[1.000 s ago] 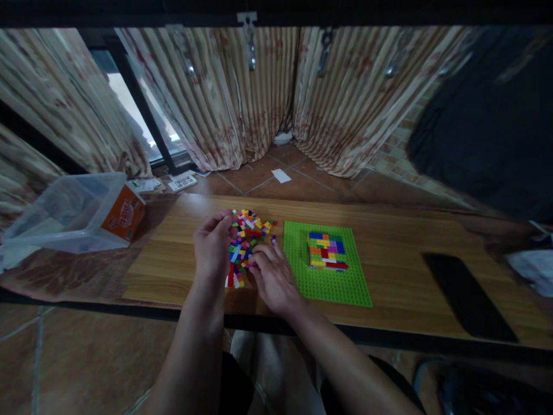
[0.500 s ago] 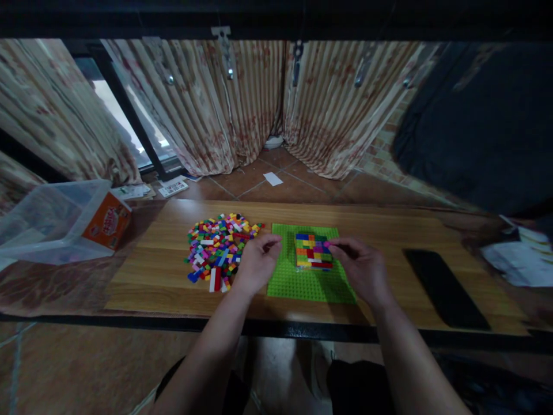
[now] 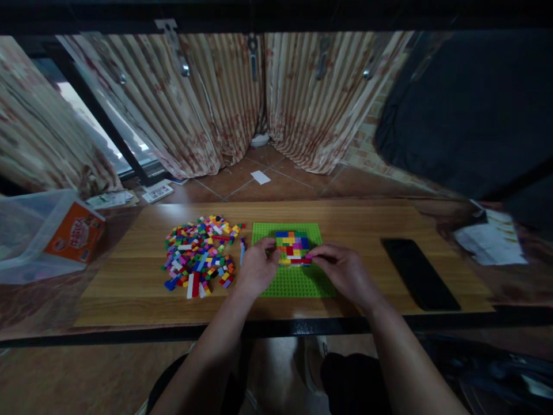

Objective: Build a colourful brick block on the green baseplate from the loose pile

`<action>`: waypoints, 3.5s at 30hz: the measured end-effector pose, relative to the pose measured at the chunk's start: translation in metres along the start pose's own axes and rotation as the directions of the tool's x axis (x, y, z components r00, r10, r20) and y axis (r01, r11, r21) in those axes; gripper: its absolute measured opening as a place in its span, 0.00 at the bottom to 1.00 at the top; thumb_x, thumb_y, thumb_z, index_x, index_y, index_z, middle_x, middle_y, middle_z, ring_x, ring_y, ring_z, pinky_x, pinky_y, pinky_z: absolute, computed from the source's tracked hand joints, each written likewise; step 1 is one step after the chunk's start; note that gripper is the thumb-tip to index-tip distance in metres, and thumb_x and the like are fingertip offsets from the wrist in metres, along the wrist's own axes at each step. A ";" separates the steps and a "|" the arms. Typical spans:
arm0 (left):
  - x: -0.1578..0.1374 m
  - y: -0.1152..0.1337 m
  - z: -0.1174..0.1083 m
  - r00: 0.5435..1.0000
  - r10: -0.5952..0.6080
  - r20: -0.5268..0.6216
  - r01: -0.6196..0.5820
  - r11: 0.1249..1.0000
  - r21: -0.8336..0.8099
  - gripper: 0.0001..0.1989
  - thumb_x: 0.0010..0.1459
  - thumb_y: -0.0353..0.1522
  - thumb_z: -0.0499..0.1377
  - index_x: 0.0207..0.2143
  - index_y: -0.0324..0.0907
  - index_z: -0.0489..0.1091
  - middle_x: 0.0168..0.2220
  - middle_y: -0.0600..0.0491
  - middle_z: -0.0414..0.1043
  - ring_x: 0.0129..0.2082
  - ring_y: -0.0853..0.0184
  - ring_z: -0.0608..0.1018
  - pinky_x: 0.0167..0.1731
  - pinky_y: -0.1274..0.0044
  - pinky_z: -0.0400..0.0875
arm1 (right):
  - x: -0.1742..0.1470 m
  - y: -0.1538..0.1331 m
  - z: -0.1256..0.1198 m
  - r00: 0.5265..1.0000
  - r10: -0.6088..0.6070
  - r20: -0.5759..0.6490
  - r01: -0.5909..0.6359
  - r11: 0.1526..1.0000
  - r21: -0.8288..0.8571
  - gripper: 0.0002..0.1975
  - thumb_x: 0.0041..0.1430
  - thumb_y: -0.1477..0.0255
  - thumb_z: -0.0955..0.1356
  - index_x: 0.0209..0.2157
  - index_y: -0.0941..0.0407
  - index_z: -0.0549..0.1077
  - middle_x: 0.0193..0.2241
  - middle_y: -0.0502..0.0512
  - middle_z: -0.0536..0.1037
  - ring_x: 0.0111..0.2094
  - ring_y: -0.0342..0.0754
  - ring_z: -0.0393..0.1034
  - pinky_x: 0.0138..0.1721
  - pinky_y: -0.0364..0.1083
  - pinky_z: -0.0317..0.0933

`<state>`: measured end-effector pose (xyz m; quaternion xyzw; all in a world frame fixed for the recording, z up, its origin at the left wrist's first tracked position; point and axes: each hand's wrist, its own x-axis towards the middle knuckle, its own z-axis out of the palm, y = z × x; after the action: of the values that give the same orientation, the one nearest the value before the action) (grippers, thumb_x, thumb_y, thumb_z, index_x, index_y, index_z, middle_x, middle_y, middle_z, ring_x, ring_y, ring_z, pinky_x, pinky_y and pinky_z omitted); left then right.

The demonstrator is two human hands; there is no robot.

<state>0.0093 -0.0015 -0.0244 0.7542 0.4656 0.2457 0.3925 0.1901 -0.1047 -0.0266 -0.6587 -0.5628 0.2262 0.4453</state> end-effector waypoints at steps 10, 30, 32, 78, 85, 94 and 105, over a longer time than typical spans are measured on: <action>0.000 0.002 -0.002 1.000 0.020 0.021 -0.021 0.999 0.038 0.13 0.59 0.28 0.57 0.46 0.37 0.72 0.43 0.46 0.79 0.42 0.63 0.81 0.44 0.73 0.74 | 0.003 -0.003 0.007 0.999 -0.039 -0.038 0.038 0.999 -0.037 0.09 0.59 0.74 0.66 0.34 0.51 0.80 0.33 0.52 0.77 0.35 0.46 0.73 0.39 0.47 0.64; -0.002 0.004 -0.005 0.999 0.012 0.048 -0.015 0.998 0.069 0.15 0.59 0.29 0.57 0.48 0.36 0.72 0.43 0.44 0.79 0.42 0.61 0.80 0.45 0.70 0.74 | 0.006 0.008 0.002 1.000 -0.002 0.026 -0.001 0.994 0.107 0.05 0.57 0.71 0.69 0.32 0.52 0.80 0.33 0.52 0.78 0.37 0.47 0.72 0.40 0.48 0.64; -0.003 0.004 -0.005 0.999 0.012 0.050 -0.016 0.997 0.071 0.15 0.59 0.29 0.57 0.48 0.36 0.72 0.43 0.44 0.79 0.42 0.61 0.80 0.45 0.70 0.74 | 0.006 0.009 0.001 0.999 -0.016 0.032 0.012 0.994 0.112 0.05 0.57 0.71 0.69 0.33 0.51 0.80 0.33 0.51 0.78 0.37 0.46 0.72 0.39 0.47 0.64; -0.004 0.007 -0.006 0.998 0.035 0.052 -0.041 0.992 0.120 0.14 0.60 0.29 0.56 0.47 0.36 0.72 0.43 0.44 0.79 0.40 0.61 0.80 0.42 0.72 0.74 | 0.010 0.018 0.006 0.982 0.182 -0.043 -0.175 0.976 0.132 0.09 0.52 0.66 0.69 0.34 0.54 0.78 0.32 0.53 0.81 0.34 0.48 0.74 0.40 0.50 0.67; -0.005 0.008 -0.005 0.998 0.036 0.054 -0.044 0.989 0.143 0.14 0.60 0.31 0.56 0.47 0.36 0.72 0.40 0.45 0.79 0.37 0.62 0.80 0.38 0.73 0.73 | 0.013 0.011 0.008 0.977 0.213 -0.019 -0.207 0.962 0.178 0.08 0.48 0.67 0.70 0.30 0.55 0.76 0.29 0.52 0.79 0.31 0.46 0.73 0.36 0.48 0.65; -0.007 0.010 -0.004 0.999 0.018 0.049 -0.028 0.979 0.203 0.14 0.60 0.32 0.56 0.47 0.36 0.71 0.40 0.45 0.79 0.35 0.63 0.79 0.37 0.74 0.72 | 0.015 0.009 0.012 0.957 0.287 -0.041 -0.271 0.936 0.226 0.08 0.44 0.66 0.70 0.27 0.55 0.75 0.25 0.51 0.77 0.27 0.44 0.69 0.33 0.46 0.63; -0.006 0.007 -0.002 0.998 0.050 0.035 -0.056 0.976 0.209 0.13 0.61 0.32 0.56 0.47 0.36 0.71 0.41 0.44 0.78 0.37 0.63 0.80 0.39 0.74 0.72 | 0.013 0.005 0.016 0.934 0.357 0.014 -0.342 0.881 0.326 0.12 0.44 0.64 0.72 0.30 0.56 0.74 0.25 0.49 0.75 0.26 0.43 0.68 0.30 0.45 0.64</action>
<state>0.0083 -0.0082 -0.0176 0.8071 0.4629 0.1944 0.3106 0.1835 -0.0869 -0.0356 -0.6724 -0.3795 0.3765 0.5120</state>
